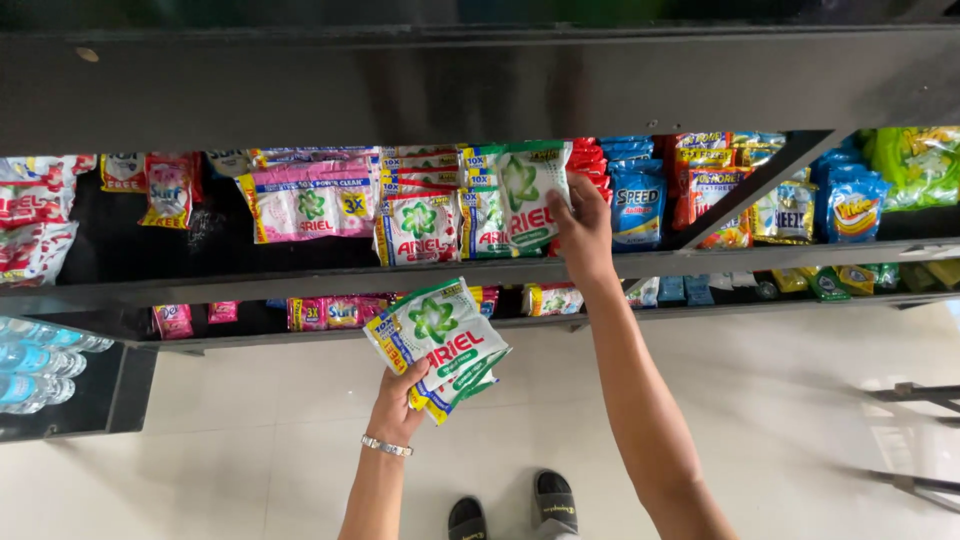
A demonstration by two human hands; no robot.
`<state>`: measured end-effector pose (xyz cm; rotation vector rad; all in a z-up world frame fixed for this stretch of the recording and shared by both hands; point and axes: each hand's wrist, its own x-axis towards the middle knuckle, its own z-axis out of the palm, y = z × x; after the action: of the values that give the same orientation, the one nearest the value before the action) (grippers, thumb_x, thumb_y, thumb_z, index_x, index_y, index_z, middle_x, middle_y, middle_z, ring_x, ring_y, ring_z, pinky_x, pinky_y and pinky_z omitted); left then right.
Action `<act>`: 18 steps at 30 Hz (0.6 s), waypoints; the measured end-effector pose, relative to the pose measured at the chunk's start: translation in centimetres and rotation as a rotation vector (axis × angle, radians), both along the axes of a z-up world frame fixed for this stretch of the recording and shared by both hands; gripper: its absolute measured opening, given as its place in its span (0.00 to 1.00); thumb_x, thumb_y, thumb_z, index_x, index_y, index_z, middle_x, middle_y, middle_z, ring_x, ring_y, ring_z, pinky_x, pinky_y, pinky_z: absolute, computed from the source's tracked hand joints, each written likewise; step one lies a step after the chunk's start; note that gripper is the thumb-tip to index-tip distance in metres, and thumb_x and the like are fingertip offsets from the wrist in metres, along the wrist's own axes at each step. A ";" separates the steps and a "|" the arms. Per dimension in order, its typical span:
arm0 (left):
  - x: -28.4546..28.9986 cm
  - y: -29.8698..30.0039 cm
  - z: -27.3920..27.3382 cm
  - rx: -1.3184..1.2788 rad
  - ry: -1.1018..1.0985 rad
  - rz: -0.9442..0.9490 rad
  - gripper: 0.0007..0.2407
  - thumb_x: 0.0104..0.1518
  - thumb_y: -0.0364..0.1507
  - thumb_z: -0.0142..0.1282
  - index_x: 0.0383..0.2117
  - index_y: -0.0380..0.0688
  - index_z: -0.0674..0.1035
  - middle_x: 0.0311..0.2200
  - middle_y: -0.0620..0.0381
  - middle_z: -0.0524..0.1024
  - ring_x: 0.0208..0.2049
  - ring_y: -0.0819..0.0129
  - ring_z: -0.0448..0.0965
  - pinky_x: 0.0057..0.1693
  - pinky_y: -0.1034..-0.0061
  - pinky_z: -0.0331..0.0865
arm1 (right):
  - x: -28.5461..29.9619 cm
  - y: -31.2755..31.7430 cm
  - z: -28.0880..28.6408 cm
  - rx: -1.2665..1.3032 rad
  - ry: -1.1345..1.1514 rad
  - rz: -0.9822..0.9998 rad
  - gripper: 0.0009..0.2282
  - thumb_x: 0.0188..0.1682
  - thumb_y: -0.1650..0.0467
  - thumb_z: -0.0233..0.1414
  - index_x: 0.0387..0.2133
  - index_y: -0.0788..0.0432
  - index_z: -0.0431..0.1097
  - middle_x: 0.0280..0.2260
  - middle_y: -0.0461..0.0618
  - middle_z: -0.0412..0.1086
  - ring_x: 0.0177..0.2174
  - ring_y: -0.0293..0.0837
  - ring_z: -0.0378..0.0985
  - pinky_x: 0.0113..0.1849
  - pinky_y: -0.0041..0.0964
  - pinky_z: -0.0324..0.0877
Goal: Restocking laundry detergent packets onto grocery store shelves from a cardboard box.
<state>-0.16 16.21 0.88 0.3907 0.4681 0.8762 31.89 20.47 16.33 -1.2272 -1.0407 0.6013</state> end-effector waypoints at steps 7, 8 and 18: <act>-1.0 1.2 -1.3 -0.063 0.051 0.047 0.22 0.51 0.24 0.65 0.54 0.41 0.75 0.48 0.54 0.81 0.49 0.62 0.82 0.54 0.64 0.76 | 4.7 5.9 -14.9 -0.051 -0.006 -0.099 0.11 0.55 0.75 0.53 0.51 0.65 0.68 0.41 0.49 0.75 0.40 0.37 0.75 0.43 0.33 0.71; -1.2 1.4 -1.5 -0.056 0.051 0.048 0.22 0.51 0.24 0.65 0.54 0.42 0.75 0.48 0.55 0.81 0.49 0.63 0.81 0.54 0.65 0.76 | 5.3 6.1 -16.9 -0.207 -0.190 -0.231 0.14 0.51 0.74 0.54 0.50 0.63 0.67 0.40 0.50 0.76 0.40 0.39 0.77 0.41 0.37 0.74; 0.7 3.2 -2.5 -0.081 0.052 0.094 0.20 0.53 0.23 0.65 0.54 0.40 0.75 0.48 0.53 0.81 0.47 0.62 0.82 0.54 0.64 0.76 | 2.7 9.7 -18.0 -0.633 -0.747 0.096 0.10 0.48 0.68 0.57 0.42 0.55 0.77 0.35 0.54 0.79 0.36 0.52 0.82 0.39 0.44 0.76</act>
<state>0.51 19.41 -1.61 0.3193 0.5715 0.9364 34.61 30.12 -1.64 -2.0561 -1.5997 0.5734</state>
